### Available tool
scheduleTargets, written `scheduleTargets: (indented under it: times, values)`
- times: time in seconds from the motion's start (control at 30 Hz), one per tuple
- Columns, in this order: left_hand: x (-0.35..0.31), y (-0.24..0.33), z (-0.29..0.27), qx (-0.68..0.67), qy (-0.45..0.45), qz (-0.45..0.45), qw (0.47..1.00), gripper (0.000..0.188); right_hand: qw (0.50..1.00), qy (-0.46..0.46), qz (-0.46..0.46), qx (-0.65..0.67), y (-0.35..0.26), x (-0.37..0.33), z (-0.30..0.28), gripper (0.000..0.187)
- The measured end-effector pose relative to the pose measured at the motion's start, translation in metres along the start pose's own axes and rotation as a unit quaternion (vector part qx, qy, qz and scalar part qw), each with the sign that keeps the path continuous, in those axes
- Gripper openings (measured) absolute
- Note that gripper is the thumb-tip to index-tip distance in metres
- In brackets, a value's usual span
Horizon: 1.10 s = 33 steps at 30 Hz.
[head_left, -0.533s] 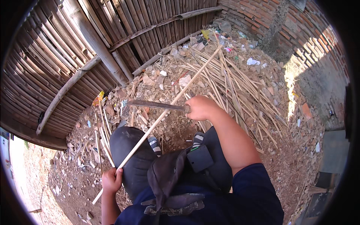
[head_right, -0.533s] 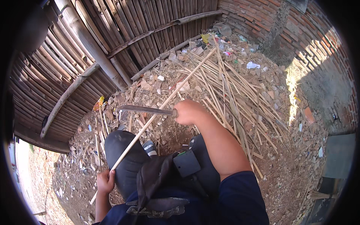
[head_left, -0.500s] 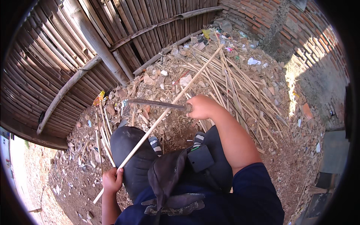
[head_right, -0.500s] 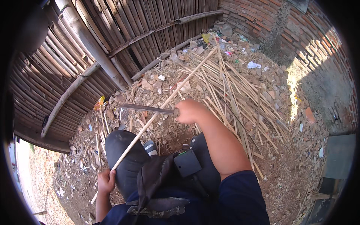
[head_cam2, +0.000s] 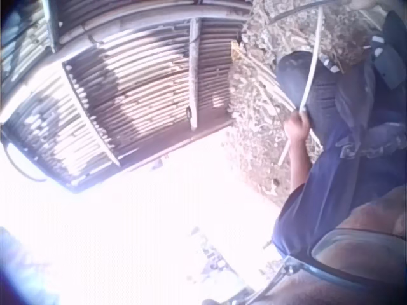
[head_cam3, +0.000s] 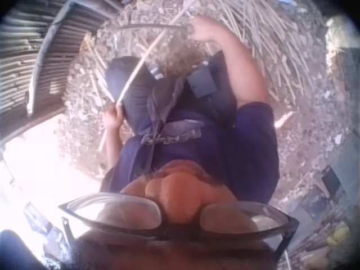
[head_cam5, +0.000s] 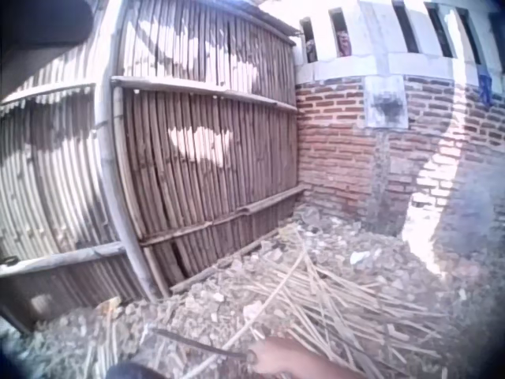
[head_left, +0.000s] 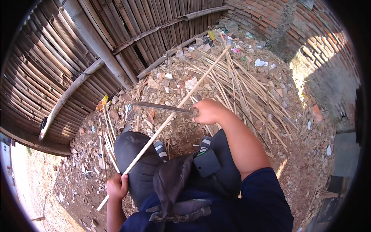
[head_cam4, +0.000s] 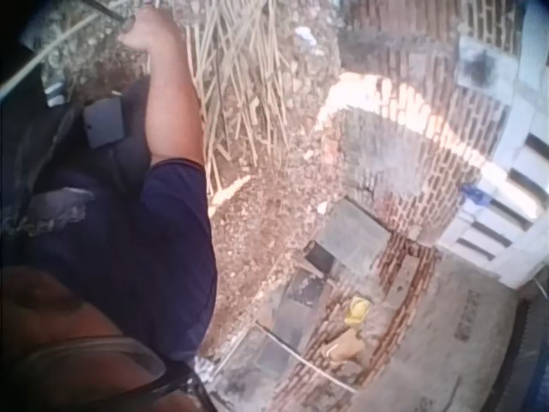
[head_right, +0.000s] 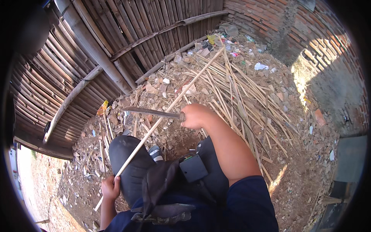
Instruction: The person uses a machete to strip thin layers of bark from a bamboo stick, repeatedly running the blade along the length of the wood while holding it in their other hand.
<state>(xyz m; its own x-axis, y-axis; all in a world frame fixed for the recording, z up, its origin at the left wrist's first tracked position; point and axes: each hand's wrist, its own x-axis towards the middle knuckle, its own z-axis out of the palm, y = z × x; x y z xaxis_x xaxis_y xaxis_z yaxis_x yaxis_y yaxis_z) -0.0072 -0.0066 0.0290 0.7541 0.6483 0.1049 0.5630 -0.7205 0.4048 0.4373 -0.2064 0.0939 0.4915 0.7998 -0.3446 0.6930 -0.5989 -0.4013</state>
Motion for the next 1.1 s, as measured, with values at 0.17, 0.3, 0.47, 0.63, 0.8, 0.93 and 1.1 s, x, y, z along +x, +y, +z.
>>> scheduleTargets:
  times: [0.17, 0.3, 0.47, 0.63, 0.8, 0.93, 1.1]
  values:
    - [0.004, 0.002, 0.006, -0.029, 0.019, 0.017, 0.999, 0.044, 0.995, 0.040, 0.066, 0.064, 0.034, 0.006, -0.010, 0.055]
    - [0.001, -0.003, 0.008, -0.046, 0.024, 0.019, 0.998, 0.044, 0.995, 0.093, 0.021, 0.032, 0.016, 0.001, 0.003, 0.039]
    - [0.001, -0.011, 0.008, -0.046, 0.002, 0.011, 0.999, 0.044, 0.997, 0.046, -0.052, 0.035, 0.020, 0.001, 0.005, 0.043]
    - [0.005, -0.002, 0.004, -0.037, 0.003, 0.015, 0.999, 0.045, 0.993, 0.111, 0.019, 0.024, 0.055, 0.016, 0.009, 0.048]
    - [0.003, -0.003, 0.003, -0.018, 0.009, 0.016, 1.000, 0.045, 0.997, 0.071, 0.024, 0.012, 0.020, 0.006, 0.004, 0.037]
    - [0.003, -0.004, 0.001, 0.002, 0.015, 0.020, 1.000, 0.045, 1.000, -0.001, 0.015, -0.023, -0.009, -0.002, 0.003, 0.033]
    - [0.006, -0.007, 0.005, -0.004, 0.012, 0.033, 0.999, 0.045, 1.000, -0.004, -0.001, 0.002, 0.018, 0.011, -0.003, 0.045]
